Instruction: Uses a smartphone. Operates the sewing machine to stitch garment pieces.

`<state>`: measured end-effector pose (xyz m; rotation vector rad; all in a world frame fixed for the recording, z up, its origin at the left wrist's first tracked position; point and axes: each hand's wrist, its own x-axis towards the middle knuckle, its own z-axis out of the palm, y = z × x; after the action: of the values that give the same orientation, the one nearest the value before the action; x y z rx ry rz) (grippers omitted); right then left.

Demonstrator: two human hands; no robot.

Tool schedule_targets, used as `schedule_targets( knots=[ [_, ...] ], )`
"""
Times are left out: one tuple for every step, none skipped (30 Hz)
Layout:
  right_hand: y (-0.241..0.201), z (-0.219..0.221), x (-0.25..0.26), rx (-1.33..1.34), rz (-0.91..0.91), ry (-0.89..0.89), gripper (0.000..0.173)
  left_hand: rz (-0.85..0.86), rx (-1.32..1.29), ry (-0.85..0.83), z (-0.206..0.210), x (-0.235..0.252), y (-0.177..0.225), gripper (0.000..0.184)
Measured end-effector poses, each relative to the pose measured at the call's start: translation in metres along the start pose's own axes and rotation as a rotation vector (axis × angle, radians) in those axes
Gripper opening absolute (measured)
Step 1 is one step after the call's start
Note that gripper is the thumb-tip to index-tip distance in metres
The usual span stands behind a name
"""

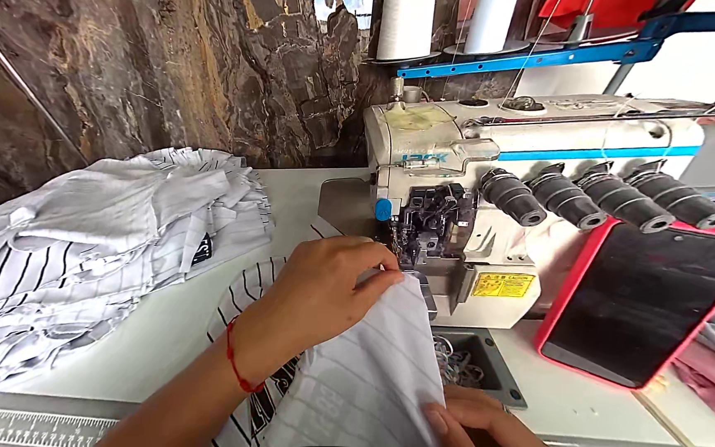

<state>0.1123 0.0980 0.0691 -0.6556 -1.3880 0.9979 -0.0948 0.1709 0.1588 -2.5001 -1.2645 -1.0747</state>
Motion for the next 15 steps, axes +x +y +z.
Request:
schedule_targets(
  knots=[
    [-0.0005,0.0003,-0.0009,0.006,0.008,-0.004,0.007,0.011,0.003,0.007,0.0001,-0.0006,-0.0001,0.018],
    [-0.0005,0.0004,-0.0015,0.013,0.013,-0.006,0.007,0.02,-0.001,0.014,0.0003,-0.0011,-0.0003,0.018],
    [0.0,0.0003,-0.0015,0.015,0.014,-0.007,0.007,0.024,-0.006,0.018,0.0,-0.0013,-0.0007,0.017],
    [0.0007,0.0,-0.0014,0.016,0.016,-0.009,0.007,0.026,-0.009,0.018,-0.0004,-0.0013,-0.0011,0.016],
    [0.0012,-0.0004,-0.0013,0.018,0.019,-0.012,0.007,0.028,-0.01,0.015,-0.0008,-0.0012,-0.0013,0.016],
    [0.0012,-0.0005,-0.0012,0.022,0.024,-0.016,0.007,0.029,-0.01,0.009,-0.0014,-0.0011,-0.0014,0.015],
    [0.0009,-0.0005,-0.0012,0.027,0.03,-0.023,0.007,0.032,-0.011,0.004,-0.0019,-0.0008,-0.0014,0.015],
    [0.0006,-0.0003,-0.0012,0.034,0.04,-0.028,0.007,0.038,-0.007,-0.001,-0.0025,-0.0006,-0.0012,0.015],
    [0.0005,0.0,-0.0013,0.044,0.051,-0.035,0.008,0.047,0.007,-0.006,-0.0034,-0.0006,-0.0012,0.014],
    [0.0002,0.0007,-0.0011,0.06,0.065,-0.043,0.008,0.058,0.025,-0.01,-0.0047,-0.0007,-0.0014,0.014],
    [-0.0003,0.0016,-0.0007,0.079,0.081,-0.047,0.009,0.074,0.044,-0.011,-0.0059,-0.0007,-0.0017,0.014],
    [-0.001,0.002,-0.0005,0.093,0.092,-0.051,0.01,0.091,0.062,-0.01,-0.0063,-0.0006,-0.0018,0.015],
    [-0.0017,0.0017,-0.0007,0.1,0.099,-0.055,0.012,0.11,0.078,-0.002,-0.0057,-0.0006,-0.0015,0.015],
    [-0.0022,0.0013,-0.001,0.102,0.098,-0.057,0.012,0.127,0.094,0.007,-0.0046,-0.0006,-0.0011,0.016],
    [-0.0023,0.0013,-0.0012,0.102,0.095,-0.057,0.013,0.139,0.109,0.014,-0.004,-0.0006,-0.0007,0.017]
  ],
)
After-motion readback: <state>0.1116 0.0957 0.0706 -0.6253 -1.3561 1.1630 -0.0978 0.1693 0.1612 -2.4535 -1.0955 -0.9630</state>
